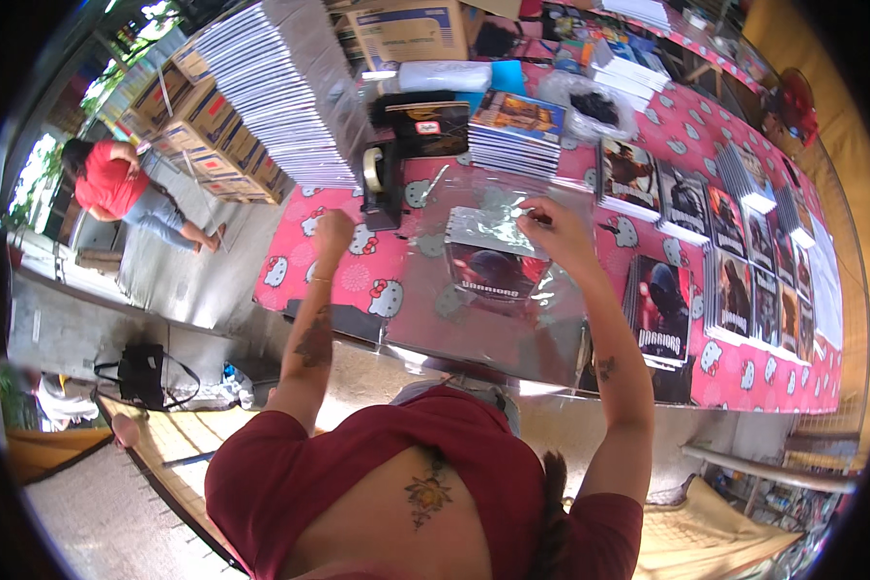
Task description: The person places stacks of books into clear plastic bags, tapes them shut, and organizes the packaged books on a table.
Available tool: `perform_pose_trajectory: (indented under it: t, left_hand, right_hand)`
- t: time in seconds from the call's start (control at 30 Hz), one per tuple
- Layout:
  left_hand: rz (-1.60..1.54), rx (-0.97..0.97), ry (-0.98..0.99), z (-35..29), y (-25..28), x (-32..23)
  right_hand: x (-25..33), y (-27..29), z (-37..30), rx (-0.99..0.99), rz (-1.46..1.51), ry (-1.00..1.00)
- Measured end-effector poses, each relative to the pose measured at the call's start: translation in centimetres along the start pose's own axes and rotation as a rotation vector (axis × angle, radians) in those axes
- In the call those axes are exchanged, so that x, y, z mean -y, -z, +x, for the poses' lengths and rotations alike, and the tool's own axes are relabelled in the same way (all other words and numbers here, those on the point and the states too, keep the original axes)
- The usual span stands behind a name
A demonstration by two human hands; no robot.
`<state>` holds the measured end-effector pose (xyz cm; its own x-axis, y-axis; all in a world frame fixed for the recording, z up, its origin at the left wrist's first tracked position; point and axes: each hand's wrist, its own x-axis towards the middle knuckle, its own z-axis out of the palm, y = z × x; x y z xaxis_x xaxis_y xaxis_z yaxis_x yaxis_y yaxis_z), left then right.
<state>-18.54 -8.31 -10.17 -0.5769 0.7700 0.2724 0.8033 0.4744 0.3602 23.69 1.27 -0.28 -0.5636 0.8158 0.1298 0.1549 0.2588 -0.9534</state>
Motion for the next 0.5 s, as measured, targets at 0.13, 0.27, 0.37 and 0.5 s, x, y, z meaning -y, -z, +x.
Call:
perform_pose_trajectory:
  t: [0.13, 0.27, 0.37, 0.5]
  left_hand:
    - [-0.208, 0.044, -0.675, 1.0, 9.1, -10.6]
    - [-0.249, 0.414, -1.439, 3.8, 12.9, -24.6]
    - [0.084, 0.960, -1.250, 5.4, 10.4, -30.8]
    - [-0.326, 1.605, -0.992, 7.6, -3.8, -25.4]
  right_hand:
    - [0.7, -0.6, -0.1, -0.042, -0.021, -0.010]
    - [1.2, -0.4, 0.0, -0.048, -0.042, -0.047]
    - [1.6, -0.2, -0.3, -0.065, -0.066, -0.072]
    - [1.5, -0.9, 0.0, -0.097, -0.132, -0.019]
